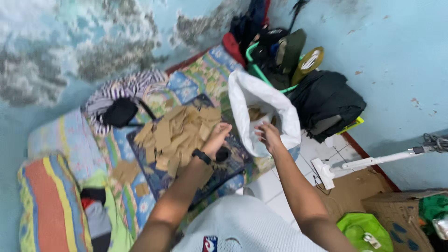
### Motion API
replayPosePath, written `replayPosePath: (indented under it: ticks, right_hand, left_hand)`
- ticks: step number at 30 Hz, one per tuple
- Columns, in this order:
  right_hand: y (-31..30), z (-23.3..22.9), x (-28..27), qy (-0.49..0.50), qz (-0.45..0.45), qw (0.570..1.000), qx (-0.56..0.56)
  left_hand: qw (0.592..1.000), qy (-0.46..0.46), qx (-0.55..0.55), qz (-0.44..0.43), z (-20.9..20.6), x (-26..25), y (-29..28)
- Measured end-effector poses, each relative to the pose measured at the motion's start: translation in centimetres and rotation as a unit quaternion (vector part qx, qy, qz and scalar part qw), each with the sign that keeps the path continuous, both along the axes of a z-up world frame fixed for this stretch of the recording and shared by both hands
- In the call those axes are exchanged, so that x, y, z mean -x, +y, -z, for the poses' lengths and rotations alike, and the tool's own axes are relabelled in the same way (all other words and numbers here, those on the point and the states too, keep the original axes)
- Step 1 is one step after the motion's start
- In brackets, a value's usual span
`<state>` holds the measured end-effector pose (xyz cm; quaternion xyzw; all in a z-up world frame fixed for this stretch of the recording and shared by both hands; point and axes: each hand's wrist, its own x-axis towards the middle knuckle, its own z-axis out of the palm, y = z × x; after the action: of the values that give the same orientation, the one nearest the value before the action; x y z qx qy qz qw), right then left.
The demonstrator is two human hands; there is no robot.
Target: The person repeatedly picks up small cardboard pieces from a pile on a table, tears them into smaller pieces by hand, and places them into a white bag. The person continues this cycle throughout the clip.
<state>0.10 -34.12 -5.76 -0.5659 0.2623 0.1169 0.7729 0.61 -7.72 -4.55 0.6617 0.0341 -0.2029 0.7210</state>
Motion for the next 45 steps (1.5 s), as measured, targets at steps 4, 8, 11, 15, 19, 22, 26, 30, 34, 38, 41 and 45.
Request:
replayPosePath:
  ticks: [4,8,11,15,19,22,26,30,34,38,41,45]
  right_hand:
    - [3.3,-0.6,-1.0,-0.018,-0.062,0.998,0.013]
    - [7.8,-1.6,-1.6,-0.035,-0.128,0.991,0.017]
    - [11.4,-2.1,-2.0,-0.061,-0.187,0.98,0.008]
    - [15.2,-3.0,-1.8,-0.063,-0.234,0.97,-0.003]
    - [18.2,-4.4,-1.3,-0.058,-0.25,0.966,0.014]
    - [20.0,-5.4,-1.1,-0.064,-0.261,0.963,0.025]
    - [21.8,-6.5,-0.7,-0.077,-0.264,0.961,0.014]
    - [22.1,-7.9,0.1,-0.063,-0.249,0.966,0.021]
    - [21.7,-9.1,1.4,-0.039,-0.223,0.973,0.048]
    - [21.2,-9.4,2.3,-0.037,-0.212,0.975,0.055]
    - [21.0,-8.8,2.7,-0.036,-0.204,0.977,0.047]
    - [20.5,-8.3,2.7,-0.036,-0.202,0.977,0.06]
  left_hand:
    - [1.0,0.022,-0.003,-0.014,5.5,0.5,3.6]
    - [0.999,-0.009,0.004,-0.049,9.6,3.0,8.4]
    - [0.995,0.012,0.077,-0.066,10.6,5.4,12.7]
    - [0.996,-0.029,-0.031,-0.083,9.9,9.5,17.8]
    - [0.978,0.066,-0.161,-0.115,9.5,11.2,22.0]
    - [0.966,-0.053,-0.134,-0.215,10.6,9.7,24.1]
    - [0.934,0.024,-0.282,-0.219,11.9,6.0,26.6]
    - [0.922,-0.001,-0.316,-0.223,11.7,3.1,27.0]
    - [0.902,0.005,-0.378,-0.209,10.2,1.7,26.2]
    - [0.886,0.091,-0.421,-0.173,8.6,-0.8,25.0]
    - [0.868,0.149,-0.454,-0.138,8.6,-1.4,24.6]
    - [0.856,0.112,-0.481,-0.154,9.0,-1.5,24.1]
